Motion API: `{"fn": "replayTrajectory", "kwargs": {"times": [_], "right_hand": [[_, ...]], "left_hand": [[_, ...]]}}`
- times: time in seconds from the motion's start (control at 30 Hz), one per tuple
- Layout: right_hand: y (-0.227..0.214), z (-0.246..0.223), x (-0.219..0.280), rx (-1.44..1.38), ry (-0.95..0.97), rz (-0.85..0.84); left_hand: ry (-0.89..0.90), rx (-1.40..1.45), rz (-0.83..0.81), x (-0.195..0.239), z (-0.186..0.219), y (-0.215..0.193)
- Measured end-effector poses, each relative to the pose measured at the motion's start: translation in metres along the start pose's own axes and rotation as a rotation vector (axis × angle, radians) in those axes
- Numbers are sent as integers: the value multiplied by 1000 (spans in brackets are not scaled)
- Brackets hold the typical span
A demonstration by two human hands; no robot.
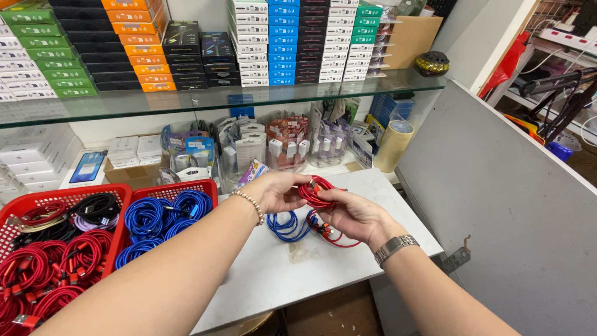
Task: The person untangles and coils red and blue USB cables on a white table, then places them into red plastic baskets. The person handles each cable individually, straightens it, wraps it into a loop, and deposits it into the appropriate basket.
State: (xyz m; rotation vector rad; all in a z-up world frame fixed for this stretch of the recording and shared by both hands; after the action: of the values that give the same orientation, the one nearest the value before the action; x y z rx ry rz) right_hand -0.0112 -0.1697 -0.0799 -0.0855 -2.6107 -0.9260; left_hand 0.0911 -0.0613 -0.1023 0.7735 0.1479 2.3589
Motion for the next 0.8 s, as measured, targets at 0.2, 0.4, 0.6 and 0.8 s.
{"fn": "replayTrajectory", "kwargs": {"times": [0.2,0.4,0.6,0.8], "right_hand": [[-15,-12,3,339,-85,376],[-7,-32,3,718,-114,326],[-11,-28,-14,458,-122,294],[13,-16,-28,326,-97,116]], "left_hand": [[74,-156,-14,11,0,19],[254,-356,82,9,14,9],[258,-260,157,15,18,-7],[240,-76,232,42,9,-43]]}}
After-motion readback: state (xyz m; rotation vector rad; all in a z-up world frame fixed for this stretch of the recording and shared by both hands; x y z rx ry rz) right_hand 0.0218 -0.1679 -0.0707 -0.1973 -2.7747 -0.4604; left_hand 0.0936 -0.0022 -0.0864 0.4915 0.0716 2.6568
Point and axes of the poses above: each hand's wrist, its own x-axis away from the middle knuckle, its own y-axis out of the palm, z = x × y, the point moved 9 cm from there along -x, towards the middle knuckle, and after that the axes turned 2 degrees about y, right-handed, at the moved point
